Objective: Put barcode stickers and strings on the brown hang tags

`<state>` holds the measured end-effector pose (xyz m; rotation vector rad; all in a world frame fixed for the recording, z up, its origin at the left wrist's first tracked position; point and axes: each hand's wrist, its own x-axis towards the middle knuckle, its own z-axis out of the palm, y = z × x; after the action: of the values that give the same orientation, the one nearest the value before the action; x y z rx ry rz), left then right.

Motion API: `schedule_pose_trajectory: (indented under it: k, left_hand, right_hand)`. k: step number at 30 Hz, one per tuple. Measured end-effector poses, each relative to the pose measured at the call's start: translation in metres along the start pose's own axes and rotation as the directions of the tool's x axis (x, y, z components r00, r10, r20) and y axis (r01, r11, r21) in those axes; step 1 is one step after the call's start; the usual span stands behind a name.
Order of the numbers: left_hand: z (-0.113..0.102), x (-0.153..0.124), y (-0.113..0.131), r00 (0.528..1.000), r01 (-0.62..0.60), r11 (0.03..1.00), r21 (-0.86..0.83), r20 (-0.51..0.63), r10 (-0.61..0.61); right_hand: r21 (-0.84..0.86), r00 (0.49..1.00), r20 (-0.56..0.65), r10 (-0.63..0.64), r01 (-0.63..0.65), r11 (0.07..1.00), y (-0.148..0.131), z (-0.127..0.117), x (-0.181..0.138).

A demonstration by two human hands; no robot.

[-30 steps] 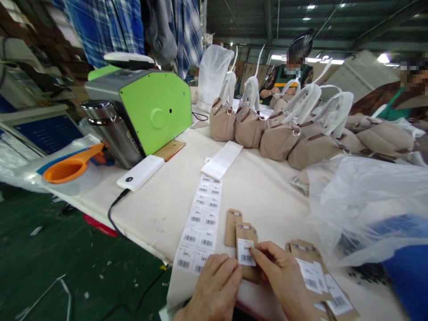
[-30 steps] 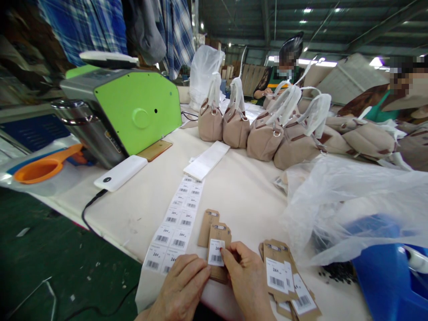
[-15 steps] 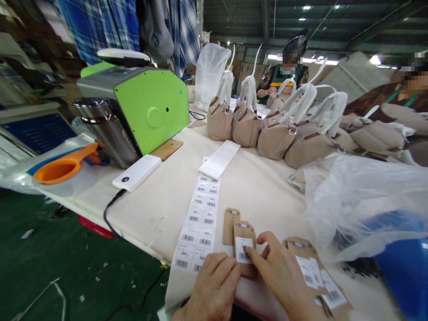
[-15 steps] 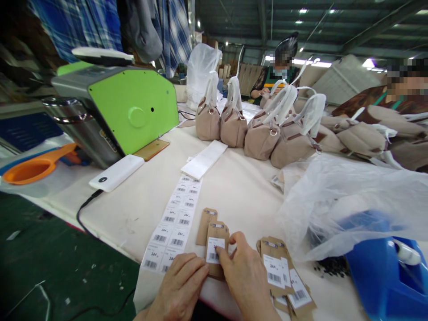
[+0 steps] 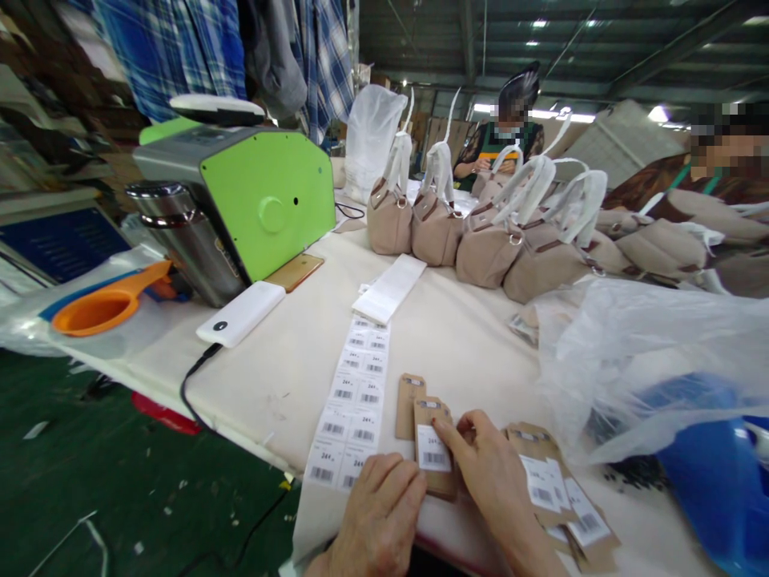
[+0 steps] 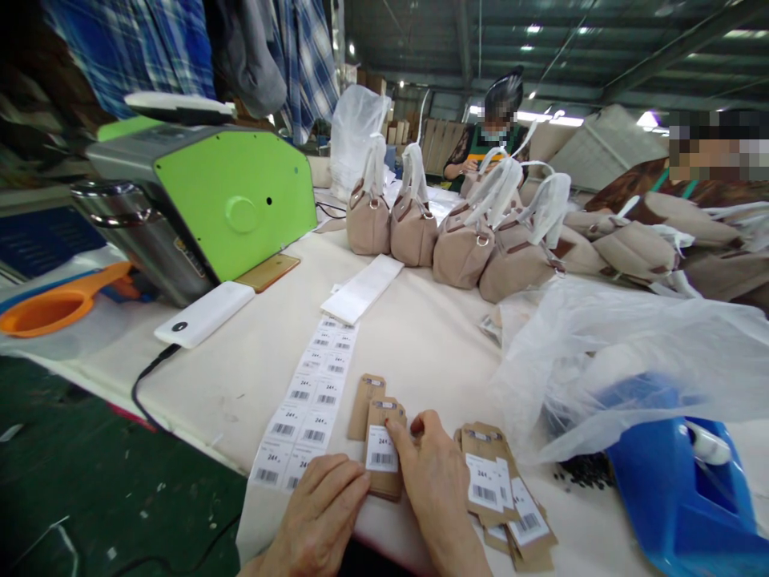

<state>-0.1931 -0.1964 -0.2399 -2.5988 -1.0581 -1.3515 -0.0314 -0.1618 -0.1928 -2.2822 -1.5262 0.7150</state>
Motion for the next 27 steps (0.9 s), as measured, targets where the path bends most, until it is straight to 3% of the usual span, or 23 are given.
schedule_pose_trajectory:
  k: [10,14,16,23,27]
  left_hand:
    - [-0.003,0.006,0.002,0.999,-0.026,0.999,0.026,-0.023,0.027]
    - [-0.002,0.005,0.001,1.000,-0.018,0.999,0.035,-0.019,0.018]
    - [-0.002,0.005,0.001,0.999,-0.029,0.999,0.029,-0.017,0.029]
    - [0.000,-0.003,-0.006,0.995,-0.069,0.997,0.041,-0.063,0.072]
    - [0.005,-0.006,-0.011,0.993,-0.090,0.994,0.064,-0.072,0.095]
  right_hand:
    - [0.061,0.980,0.152,-0.132,0.124,0.990,-0.001,-0.014,-0.013]
    - [0.125,0.939,0.031,-0.341,0.335,0.934,-0.007,-0.013,0.008]
    - [0.155,0.913,0.025,-0.408,0.400,0.904,-0.010,-0.011,0.016]
    - [0.240,0.867,-0.068,-0.494,0.495,0.835,-0.015,-0.015,0.013]
    - [0.302,0.871,-0.140,-0.471,0.490,0.818,-0.017,-0.018,0.003]
